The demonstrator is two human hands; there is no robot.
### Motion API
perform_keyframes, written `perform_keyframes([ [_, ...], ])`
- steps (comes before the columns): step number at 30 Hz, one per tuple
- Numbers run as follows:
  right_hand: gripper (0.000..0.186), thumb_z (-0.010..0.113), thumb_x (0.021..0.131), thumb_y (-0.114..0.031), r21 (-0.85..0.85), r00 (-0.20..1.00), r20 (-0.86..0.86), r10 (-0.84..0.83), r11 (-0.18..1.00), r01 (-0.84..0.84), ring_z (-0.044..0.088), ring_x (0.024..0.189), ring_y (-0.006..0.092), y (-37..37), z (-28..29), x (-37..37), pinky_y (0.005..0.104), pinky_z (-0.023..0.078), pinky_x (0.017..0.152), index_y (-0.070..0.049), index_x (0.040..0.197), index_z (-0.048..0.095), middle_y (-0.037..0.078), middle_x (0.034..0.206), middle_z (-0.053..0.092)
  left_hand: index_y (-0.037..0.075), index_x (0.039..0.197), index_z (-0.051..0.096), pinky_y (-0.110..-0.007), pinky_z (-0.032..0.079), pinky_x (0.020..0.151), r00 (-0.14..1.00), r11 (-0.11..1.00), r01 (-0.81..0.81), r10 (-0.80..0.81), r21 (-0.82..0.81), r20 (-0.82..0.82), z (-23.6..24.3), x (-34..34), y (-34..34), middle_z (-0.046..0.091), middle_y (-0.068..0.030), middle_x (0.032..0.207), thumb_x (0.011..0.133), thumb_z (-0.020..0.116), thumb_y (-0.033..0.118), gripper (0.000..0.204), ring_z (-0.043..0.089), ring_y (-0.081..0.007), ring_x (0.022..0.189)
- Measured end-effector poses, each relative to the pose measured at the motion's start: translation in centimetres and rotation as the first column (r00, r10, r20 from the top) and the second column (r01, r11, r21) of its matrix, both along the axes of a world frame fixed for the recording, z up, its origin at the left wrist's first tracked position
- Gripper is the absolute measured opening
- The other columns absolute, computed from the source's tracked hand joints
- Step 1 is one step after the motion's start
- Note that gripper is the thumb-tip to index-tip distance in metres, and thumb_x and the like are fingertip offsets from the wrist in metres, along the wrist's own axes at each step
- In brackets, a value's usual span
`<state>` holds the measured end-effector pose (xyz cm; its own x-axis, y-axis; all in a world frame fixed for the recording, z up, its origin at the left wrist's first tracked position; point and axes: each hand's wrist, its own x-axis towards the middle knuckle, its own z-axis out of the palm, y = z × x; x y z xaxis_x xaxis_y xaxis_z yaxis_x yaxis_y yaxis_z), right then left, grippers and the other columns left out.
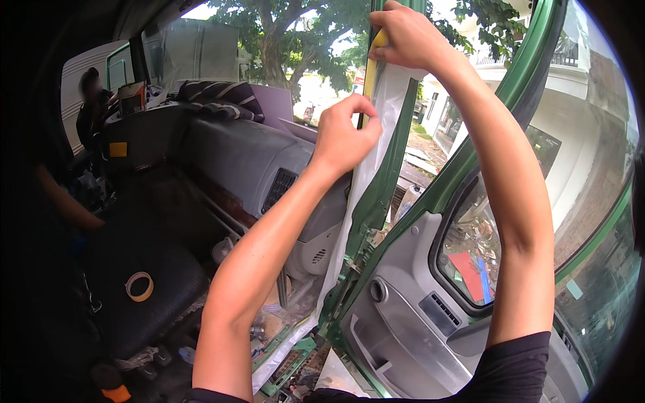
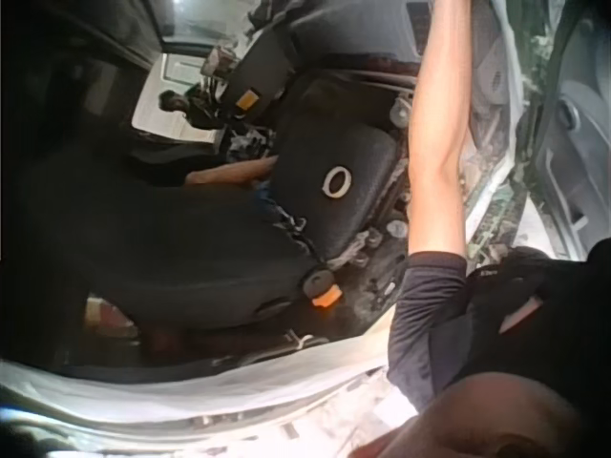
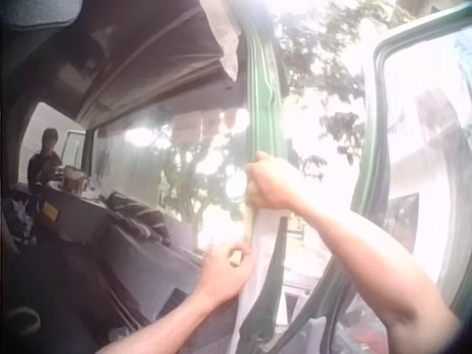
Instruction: The person applies masking tape along the interior door frame and roofline of a green vehicle, then secures a large plastic sheet over the cabin to protect surfaces. The person uses both hands to smooth the tape and adjust the plastic sheet.
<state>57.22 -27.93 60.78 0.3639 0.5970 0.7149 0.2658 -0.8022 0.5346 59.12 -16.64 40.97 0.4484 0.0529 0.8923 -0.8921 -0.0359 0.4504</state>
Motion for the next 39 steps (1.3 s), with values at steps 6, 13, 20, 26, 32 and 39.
perform_keyframes([
  [6, 0.047, 0.087, 0.067, -0.023, -0.139, 0.992, -0.031, 0.12, 0.983, -0.123, 0.068, 0.102, 0.0357, -0.5, 0.7, -0.1, 0.0442, 0.055, 0.091, -0.005, 0.108, 0.074, 0.017, 0.105, 0.066, 0.001, 0.086, 0.067, -0.028, 0.054, 0.067, 0.963, 0.958, -0.258, 0.246, 0.126, 0.108, 7.6, 3.8, 2.4, 0.071, -0.0029, 0.08, 0.083, 0.083, 0.013, 0.02, 0.065, -0.0094, 0.071],
  [13, 0.031, 0.075, 0.073, -0.026, -0.289, 0.967, -0.056, 0.25, 0.922, -0.256, 0.068, 0.089, 0.0383, -2.2, 1.3, -0.2, 0.0459, 0.055, 0.081, -0.001, 0.09, 0.07, 0.018, 0.095, 0.063, 0.004, 0.083, 0.066, -0.025, 0.054, 0.062, 0.975, 0.98, 0.164, -0.144, 0.109, -0.17, 9.5, 5.4, 3.7, 0.07, -0.0017, 0.079, 0.086, 0.083, 0.013, 0.019, 0.065, -0.0088, 0.068],
  [20, 0.026, 0.072, 0.073, -0.025, -0.398, 0.954, 0.151, 0.26, 0.899, -0.182, 0.069, 0.084, 0.0382, -1.1, 0.2, 1.6, 0.0466, 0.055, 0.077, -0.002, 0.085, 0.07, 0.019, 0.091, 0.064, -0.001, 0.074, 0.071, -0.033, 0.058, 0.061, 0.989, 0.99, -0.099, 0.109, 0.1, -0.101, 10.2, 5.9, 2.2, 0.073, -0.0121, 0.069, 0.082, 0.068, 0.011, 0.015, 0.074, -0.0185, 0.066],
  [26, 0.019, 0.068, 0.077, -0.015, -0.366, 0.91, 0.261, 0.322, 0.905, -0.215, 0.063, 0.087, 0.0382, -1.0, -1.6, 1.9, 0.0478, 0.05, 0.081, -0.001, 0.086, 0.061, 0.017, 0.09, 0.057, 0.002, 0.067, 0.066, -0.044, 0.052, 0.064, 0.98, 0.974, -0.196, 0.198, 0.112, -0.003, 10.4, 6.3, 2.1, 0.066, -0.0185, 0.066, 0.074, 0.059, 0.007, 0.011, 0.067, -0.0328, 0.065],
  [32, 0.023, 0.069, 0.078, -0.019, -0.062, 0.888, 0.295, 0.352, 0.935, -0.35, 0.063, 0.085, 0.0407, -1.3, -2.2, 3.1, 0.0503, 0.05, 0.075, 0.001, 0.083, 0.058, 0.017, 0.088, 0.057, -0.001, 0.063, 0.064, -0.034, 0.052, 0.054, 0.936, 0.937, -0.34, 0.33, 0.074, 0.122, 10.2, 6.2, 1.9, 0.066, -0.0107, 0.058, 0.083, 0.069, 0.01, 0.024, 0.065, -0.0159, 0.052],
  [39, 0.026, 0.073, 0.081, -0.021, -0.16, 0.884, 0.152, 0.442, 0.893, -0.42, 0.062, 0.094, 0.0421, -0.3, 0.4, 0.1, 0.0477, 0.051, 0.083, 0.0, 0.09, 0.062, 0.02, 0.097, 0.058, -0.002, 0.073, 0.068, -0.037, 0.05, 0.055, 0.905, 0.913, -0.407, 0.405, -0.009, 0.134, 9.7, 6.1, 0.9, 0.068, -0.0093, 0.063, 0.091, 0.071, 0.021, 0.03, 0.063, -0.0169, 0.055],
])
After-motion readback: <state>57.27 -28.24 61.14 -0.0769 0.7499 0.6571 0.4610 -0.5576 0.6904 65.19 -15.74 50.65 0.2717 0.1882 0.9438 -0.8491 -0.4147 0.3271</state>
